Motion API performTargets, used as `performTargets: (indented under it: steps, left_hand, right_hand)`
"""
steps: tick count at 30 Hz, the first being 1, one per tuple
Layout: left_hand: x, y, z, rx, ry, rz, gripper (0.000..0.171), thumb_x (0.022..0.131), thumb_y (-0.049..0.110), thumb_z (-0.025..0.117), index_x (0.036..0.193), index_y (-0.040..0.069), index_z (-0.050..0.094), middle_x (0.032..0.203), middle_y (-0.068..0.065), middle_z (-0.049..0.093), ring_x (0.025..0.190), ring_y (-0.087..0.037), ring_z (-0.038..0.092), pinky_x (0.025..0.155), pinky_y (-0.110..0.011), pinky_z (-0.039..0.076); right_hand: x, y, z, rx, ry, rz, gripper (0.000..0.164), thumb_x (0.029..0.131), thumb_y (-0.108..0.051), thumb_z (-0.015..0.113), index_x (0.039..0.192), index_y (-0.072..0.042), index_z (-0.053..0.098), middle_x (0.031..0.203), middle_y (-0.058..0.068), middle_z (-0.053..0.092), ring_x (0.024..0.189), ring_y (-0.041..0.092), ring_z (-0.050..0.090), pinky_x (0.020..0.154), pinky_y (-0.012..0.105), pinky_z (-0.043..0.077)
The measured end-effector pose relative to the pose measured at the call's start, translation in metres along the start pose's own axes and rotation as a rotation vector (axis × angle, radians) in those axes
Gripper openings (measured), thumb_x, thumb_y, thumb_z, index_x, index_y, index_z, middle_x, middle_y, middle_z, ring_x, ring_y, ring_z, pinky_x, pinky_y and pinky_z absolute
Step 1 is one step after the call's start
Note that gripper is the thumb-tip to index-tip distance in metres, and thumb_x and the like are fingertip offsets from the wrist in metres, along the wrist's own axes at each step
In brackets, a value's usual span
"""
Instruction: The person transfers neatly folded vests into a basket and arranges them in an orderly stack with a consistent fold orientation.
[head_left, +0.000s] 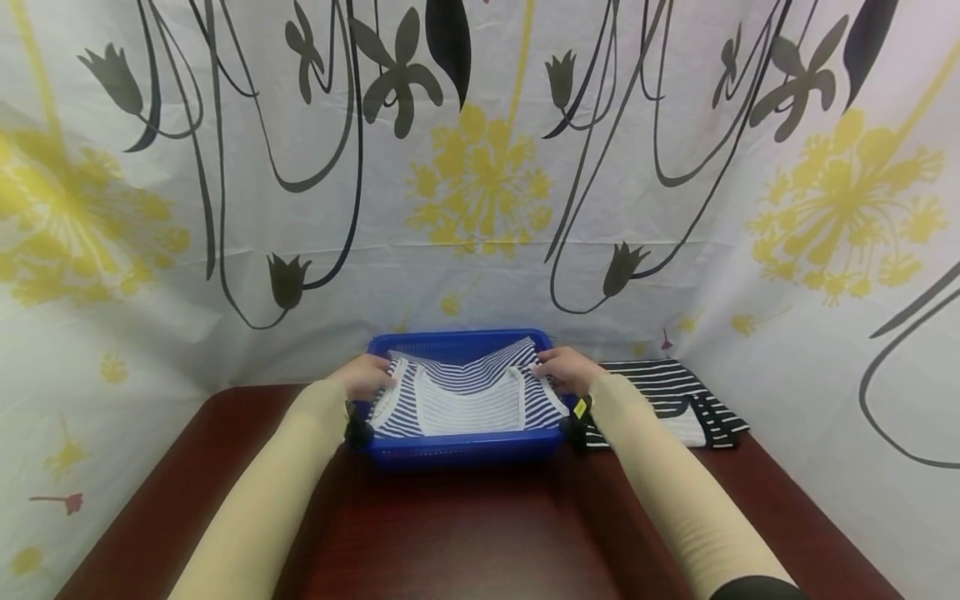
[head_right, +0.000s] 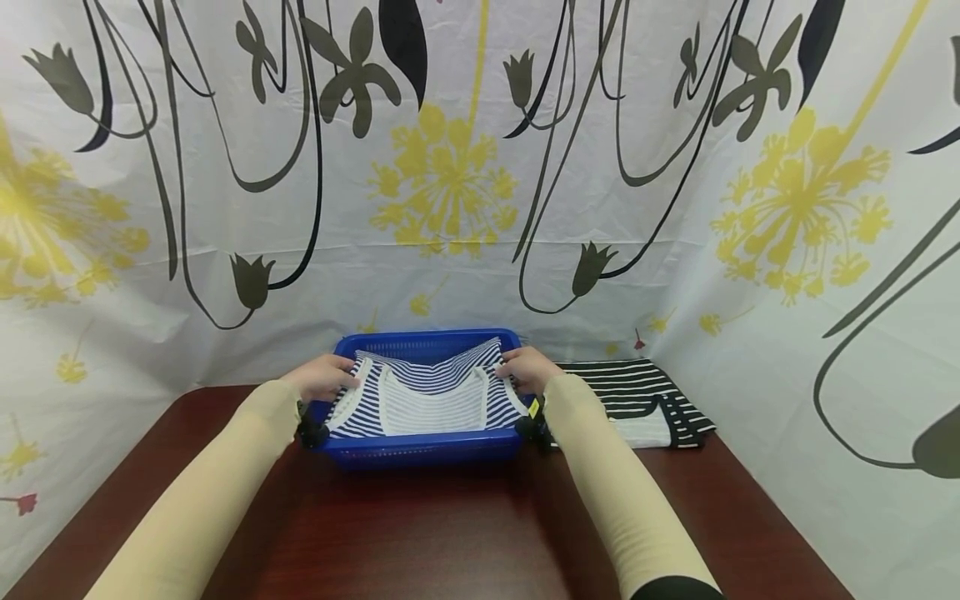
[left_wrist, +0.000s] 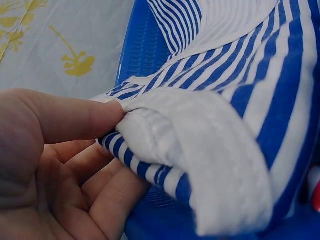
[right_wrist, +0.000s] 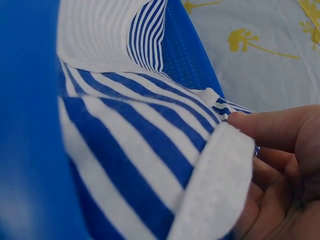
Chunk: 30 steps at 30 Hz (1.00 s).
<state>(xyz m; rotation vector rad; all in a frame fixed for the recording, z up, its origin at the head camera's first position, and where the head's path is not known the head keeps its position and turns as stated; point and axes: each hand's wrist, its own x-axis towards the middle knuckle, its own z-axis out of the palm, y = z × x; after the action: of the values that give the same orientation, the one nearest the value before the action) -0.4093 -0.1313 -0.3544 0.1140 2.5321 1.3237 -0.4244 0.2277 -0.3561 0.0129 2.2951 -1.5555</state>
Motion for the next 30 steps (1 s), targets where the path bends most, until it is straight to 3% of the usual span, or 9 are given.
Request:
performTargets:
  steps: [14, 24, 30]
  left_hand:
    - [-0.0031, -0.0002, 0.0001, 0.012, 0.017, -0.001, 0.054, 0.097, 0.002, 0.053, 0.142, -0.016, 0.031, 0.144, -0.032, 0.037, 0.126, -0.039, 0.046, 0.101, -0.048, 0.042]
    - [-0.0022, -0.0014, -0.0004, 0.053, 0.018, 0.002, 0.055, 0.095, 0.001, 0.055, 0.142, -0.015, 0.033, 0.144, -0.031, 0.037, 0.122, -0.035, 0.048, 0.099, -0.046, 0.044]
    - [-0.0002, -0.0007, -0.0013, 0.086, 0.02, 0.022, 0.054, 0.093, 0.0, 0.056, 0.141, -0.014, 0.036, 0.137, -0.027, 0.046, 0.107, -0.029, 0.052, 0.083, -0.032, 0.048]
  right_hand:
    - [-0.0019, -0.0016, 0.0009, 0.0, 0.005, 0.015, 0.062, 0.096, -0.006, 0.057, 0.15, 0.003, 0.027, 0.148, 0.024, 0.035, 0.127, 0.037, 0.046, 0.096, 0.045, 0.047]
    - [-0.0012, -0.0004, 0.0, 0.004, -0.002, 0.015, 0.06, 0.095, -0.005, 0.057, 0.148, 0.004, 0.031, 0.147, 0.025, 0.037, 0.128, 0.039, 0.045, 0.098, 0.047, 0.045]
    - [0.001, 0.0012, -0.0007, -0.01, 0.0, 0.011, 0.06, 0.095, -0.006, 0.058, 0.147, 0.005, 0.031, 0.148, 0.025, 0.035, 0.13, 0.041, 0.042, 0.098, 0.048, 0.045]
